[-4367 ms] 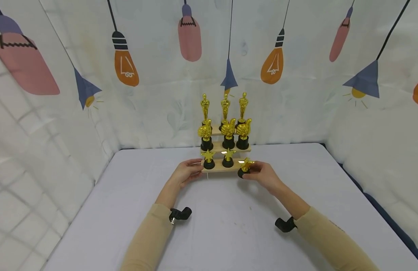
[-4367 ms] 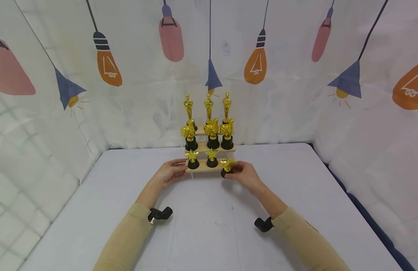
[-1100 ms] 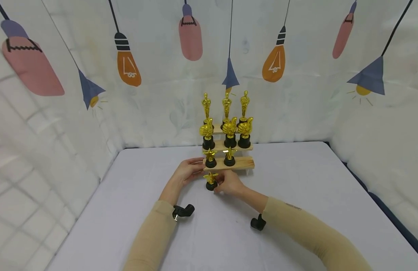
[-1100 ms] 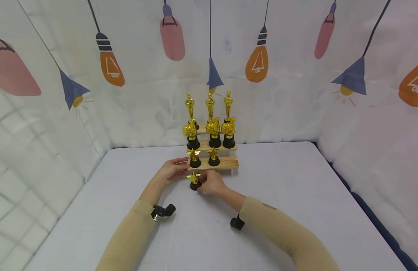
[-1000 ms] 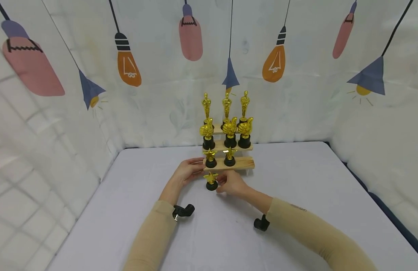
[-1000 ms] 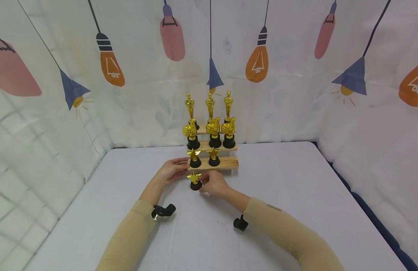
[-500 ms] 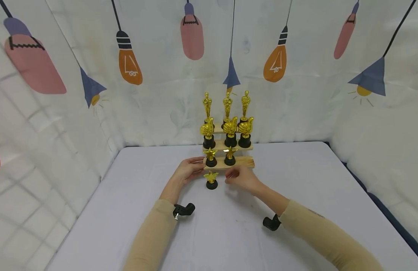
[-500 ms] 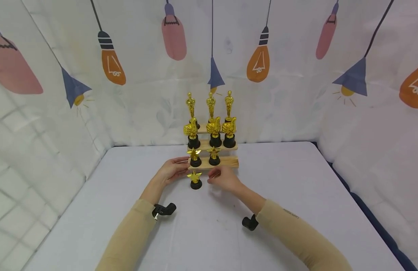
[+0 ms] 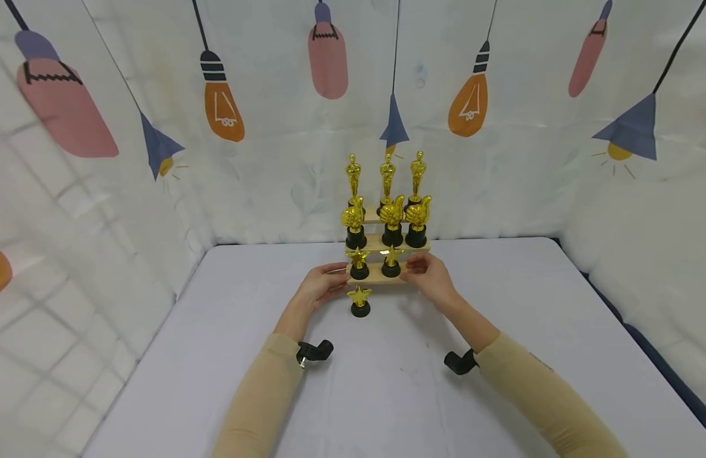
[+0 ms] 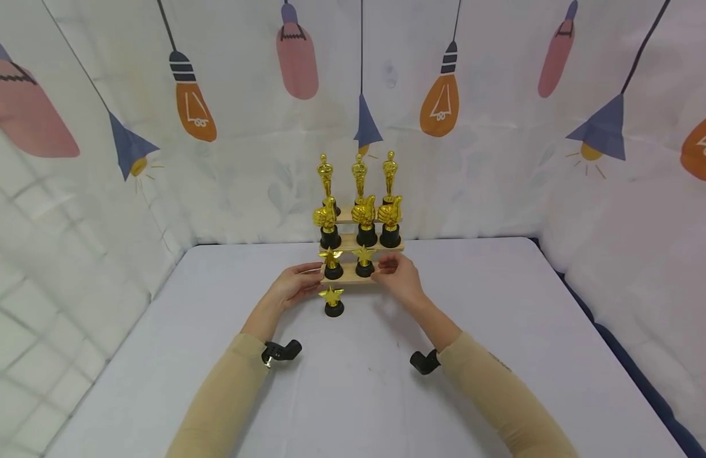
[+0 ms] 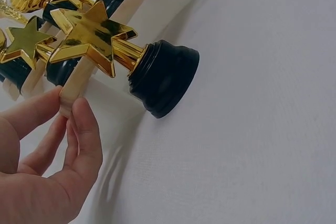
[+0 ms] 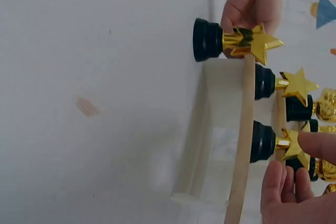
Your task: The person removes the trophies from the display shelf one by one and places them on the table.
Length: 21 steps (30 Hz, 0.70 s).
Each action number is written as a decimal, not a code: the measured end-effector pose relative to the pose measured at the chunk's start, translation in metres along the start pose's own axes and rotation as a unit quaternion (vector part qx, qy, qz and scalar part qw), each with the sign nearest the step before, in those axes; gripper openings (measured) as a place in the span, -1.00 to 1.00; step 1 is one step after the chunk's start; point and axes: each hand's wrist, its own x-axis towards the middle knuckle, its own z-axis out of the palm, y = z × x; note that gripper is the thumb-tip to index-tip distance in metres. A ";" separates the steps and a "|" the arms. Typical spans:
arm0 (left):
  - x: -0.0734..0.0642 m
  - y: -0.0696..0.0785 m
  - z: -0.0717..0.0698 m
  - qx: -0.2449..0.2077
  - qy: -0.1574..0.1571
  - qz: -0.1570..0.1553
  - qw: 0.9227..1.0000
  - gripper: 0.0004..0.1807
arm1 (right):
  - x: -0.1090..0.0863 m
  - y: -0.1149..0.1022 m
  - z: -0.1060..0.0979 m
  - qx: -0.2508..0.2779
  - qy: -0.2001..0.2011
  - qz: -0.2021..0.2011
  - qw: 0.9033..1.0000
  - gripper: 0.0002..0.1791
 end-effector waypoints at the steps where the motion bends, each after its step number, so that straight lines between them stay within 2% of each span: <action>1: 0.001 0.000 0.000 0.000 0.002 -0.001 1.000 -0.46 | 0.002 0.000 -0.001 0.003 -0.003 0.004 1.000 -0.53; 13: 0.003 -0.004 0.000 0.006 0.009 -0.002 1.000 -0.46 | 0.016 0.007 0.002 0.020 -0.006 0.024 1.000 -0.43; 21: 0.002 -0.003 0.000 -0.001 0.010 0.004 1.000 -0.47 | 0.021 0.004 0.007 0.016 0.003 0.025 1.000 -0.46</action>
